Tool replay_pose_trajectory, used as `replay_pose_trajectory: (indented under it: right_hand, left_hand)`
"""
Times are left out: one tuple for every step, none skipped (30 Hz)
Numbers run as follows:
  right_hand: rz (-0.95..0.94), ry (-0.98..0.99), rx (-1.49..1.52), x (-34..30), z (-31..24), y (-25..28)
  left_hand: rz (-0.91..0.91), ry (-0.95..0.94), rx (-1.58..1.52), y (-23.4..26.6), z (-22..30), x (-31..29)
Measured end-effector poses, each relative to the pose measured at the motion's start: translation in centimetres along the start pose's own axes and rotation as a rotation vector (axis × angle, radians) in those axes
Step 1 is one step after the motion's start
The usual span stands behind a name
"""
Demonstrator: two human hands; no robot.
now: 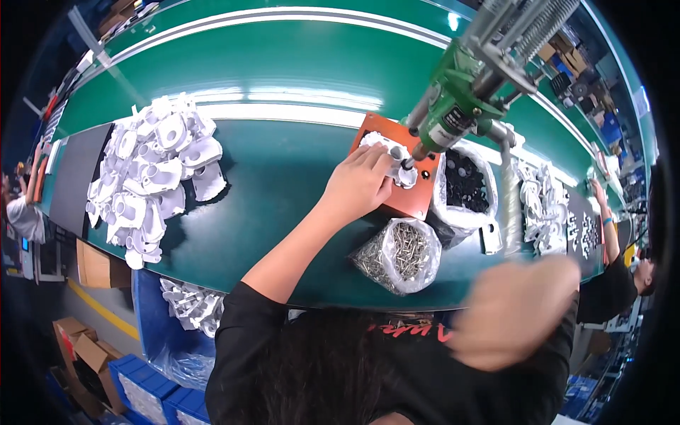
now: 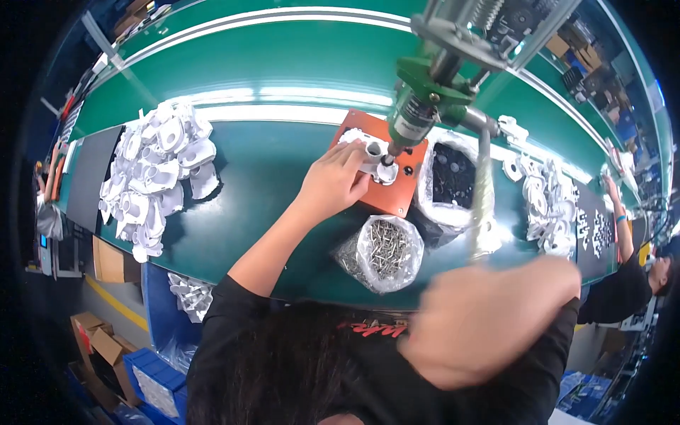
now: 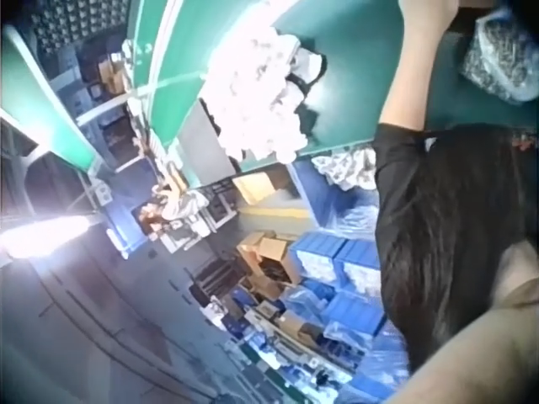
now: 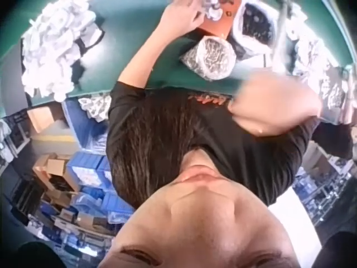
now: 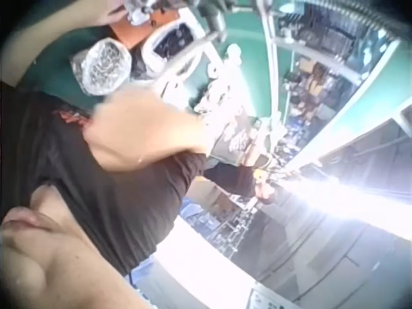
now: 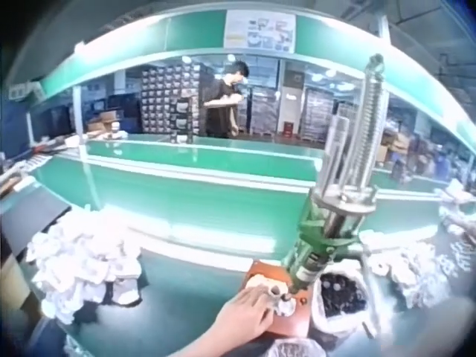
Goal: Manually assembling white plastic components by inserting pins and using a hand-operated mechanical press.
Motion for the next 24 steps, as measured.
replay_pose_trajectory:
  right_hand:
    - [0.124, 0.072, 0.036, 1.7, 0.9, -2.3]
    - [0.270, 0.100, 0.077, 2.1, 1.3, -4.6]
    - [0.267, 0.109, 0.079, 1.9, 1.6, -4.6]
    - [0.439, 0.256, 0.147, 1.3, 1.7, -3.5]
    - [0.610, 0.407, 0.219, 0.6, 2.2, -2.5]
    - [0.615, 0.388, 0.222, 0.5, 2.1, -3.2]
    - [0.814, 0.416, 0.323, -1.0, 0.2, -3.9]
    - [1.015, 0.444, 0.424, -1.6, 4.8, -2.1]
    - [1.246, 0.392, 0.489, -10.5, 8.8, -2.8]
    - [1.469, 0.408, 0.571, -14.4, 13.3, -1.7]
    - [1.663, 0.473, 0.684, -14.1, 19.1, 1.6]
    - [1.872, 0.487, 0.778, -11.9, 21.4, 4.7]
    - [2.083, 0.501, 0.859, -13.3, 21.8, 3.7]
    - [1.976, 0.592, 1.326, -12.6, 25.1, 4.2]
    - [1.903, 0.170, 1.279, -10.7, 25.5, 3.6]
    - [1.793, -0.233, 1.202, -9.5, 26.0, 2.4]
    - [1.750, -0.349, 1.175, -9.9, 28.1, 0.2]
    - [1.709, -0.470, 1.141, -11.3, 30.6, -3.2]
    - [1.646, -0.797, 0.776, -12.4, 33.2, -6.7]
    - [1.529, -1.093, 0.401, -13.5, 35.7, -10.6]
    - [1.311, -1.212, 0.148, -13.7, 37.7, -14.7]
    - [1.010, -1.343, 0.369, -11.7, 37.4, -16.1]
    - [1.060, -1.335, 0.172, -12.7, 39.2, -20.2]
    - [0.873, -1.457, 0.310, -12.5, 39.9, -22.6]
  left_hand:
    - [-0.015, -0.002, -0.009, 0.0, 0.0, 0.1]
    - [0.004, -0.042, -0.037, -0.7, 0.9, 0.9]
    - [0.000, -0.033, -0.033, -0.7, 0.8, 0.7]
    - [-0.046, 0.038, -0.067, -0.7, 0.3, 0.5]
    - [-0.092, 0.114, -0.097, -0.6, -0.2, 0.1]
    - [-0.093, 0.101, -0.112, -0.5, -0.2, 0.3]
    - [-0.127, 0.164, -0.113, -0.4, -0.5, 0.7]
    - [-0.162, 0.229, -0.111, -0.5, -1.0, 1.0]
    - [-0.140, 0.051, -0.133, -1.7, -0.2, 2.8]
    - [-0.146, -0.019, -0.046, -2.7, -0.1, 3.6]
    - [-0.157, -0.046, 0.074, -2.9, -1.1, 3.3]
    - [-0.351, 0.047, -0.040, -3.2, -1.9, 3.8]
    - [-0.413, 0.045, -0.051, -2.5, -2.0, 4.3]
    - [-0.477, 0.032, -0.060, -2.3, -1.9, 4.8]
    - [-0.454, -0.022, -0.033, -2.0, -2.3, 4.8]
    - [-0.455, -0.032, -0.032, -1.3, -2.1, 5.4]
    - [-0.521, -0.005, -0.010, -0.4, -2.1, 6.0]
    - [-0.585, 0.015, 0.009, 0.0, -1.7, 6.6]
    - [-0.483, -0.025, 0.124, 0.6, -1.7, 7.3]
    - [-0.479, 0.019, 0.186, 0.3, -2.4, 8.3]
    - [-0.472, 0.075, 0.261, 0.4, -3.5, 9.1]
    - [-0.289, 0.055, 0.199, 1.8, -5.1, 8.7]
    - [-0.198, 0.159, 0.191, 1.4, -6.4, 9.5]
    - [-0.111, 0.284, 0.197, 0.5, -8.4, 9.8]
Point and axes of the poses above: each hand's wrist, its own x-axis towards the middle knuckle, its own y-axis out of the back of the hand, z = x × y, the point moved 4 cm from there along x, towards the middle knuckle, and after that the axes turned 3 degrees about x, right-handed, at the moved point
